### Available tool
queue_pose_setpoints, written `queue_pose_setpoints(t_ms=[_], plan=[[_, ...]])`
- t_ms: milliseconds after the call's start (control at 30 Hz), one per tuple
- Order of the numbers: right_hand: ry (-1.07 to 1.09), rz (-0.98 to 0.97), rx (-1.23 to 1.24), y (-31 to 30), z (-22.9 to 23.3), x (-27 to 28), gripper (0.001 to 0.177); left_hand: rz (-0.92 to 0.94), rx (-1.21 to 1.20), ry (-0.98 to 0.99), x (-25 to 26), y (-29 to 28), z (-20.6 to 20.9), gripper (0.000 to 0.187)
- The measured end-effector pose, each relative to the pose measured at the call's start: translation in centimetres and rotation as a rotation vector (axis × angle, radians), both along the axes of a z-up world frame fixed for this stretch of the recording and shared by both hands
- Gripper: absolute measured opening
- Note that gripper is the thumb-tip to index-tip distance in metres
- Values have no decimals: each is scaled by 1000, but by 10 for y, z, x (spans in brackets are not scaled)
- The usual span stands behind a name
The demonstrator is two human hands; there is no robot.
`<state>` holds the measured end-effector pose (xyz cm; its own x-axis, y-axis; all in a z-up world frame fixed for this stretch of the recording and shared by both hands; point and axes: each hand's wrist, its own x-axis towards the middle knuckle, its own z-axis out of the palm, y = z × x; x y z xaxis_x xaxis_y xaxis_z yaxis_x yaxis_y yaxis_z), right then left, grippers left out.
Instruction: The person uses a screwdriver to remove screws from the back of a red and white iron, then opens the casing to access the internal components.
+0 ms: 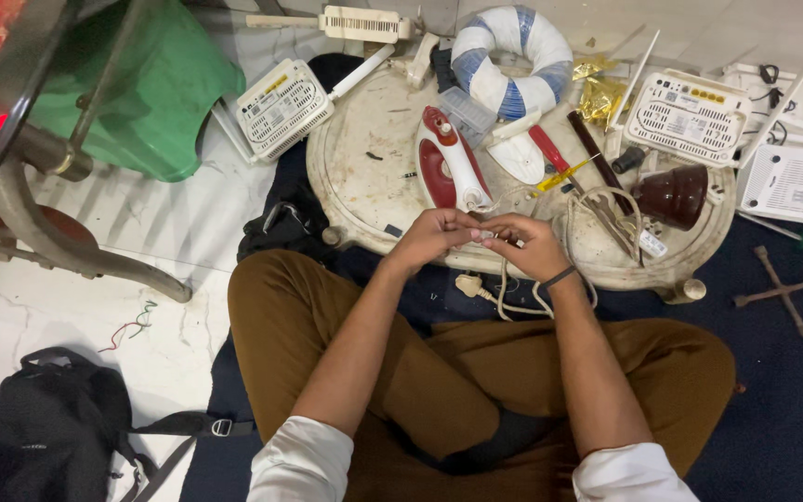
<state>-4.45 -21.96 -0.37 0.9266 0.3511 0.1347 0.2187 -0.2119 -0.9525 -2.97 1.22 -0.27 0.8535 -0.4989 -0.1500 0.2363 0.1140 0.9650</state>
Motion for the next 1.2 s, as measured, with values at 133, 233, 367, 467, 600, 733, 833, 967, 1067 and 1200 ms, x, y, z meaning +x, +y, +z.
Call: queue_pose_setpoints(t_ms=[133,233,367,467,600,733,833,967,1067,1200], plan=[[-12,-32,56,0,-7,5,17,22,-7,-1,2,-4,-5,22],[46,-106,18,-3,-13,10,14,56,107,64,7,-1,-7,21],[100,-152,6,-8,-17,18,13,362,186,-88,12,-2,-12,23],[126,-153,71,-10,-18,20,11,477,347,-401,11,-4,-11,41],[133,-124,34,-8,-15,22,12,369,651,-584,8,-7,-1,78],[125,-107,-4,-3,-11,19,14,313,833,-687,3,-15,7,85],[86,-142,-109,-1,-8,17,14,353,879,-730,0,-23,7,84],[107,-164,-124,-3,-7,18,13,435,908,-760,3,-28,1,76],[86,-158,-115,-4,-9,20,14,485,825,-761,8,-28,-6,72],[72,-193,-71,-2,-11,20,16,540,678,-801,17,-26,-14,62]])
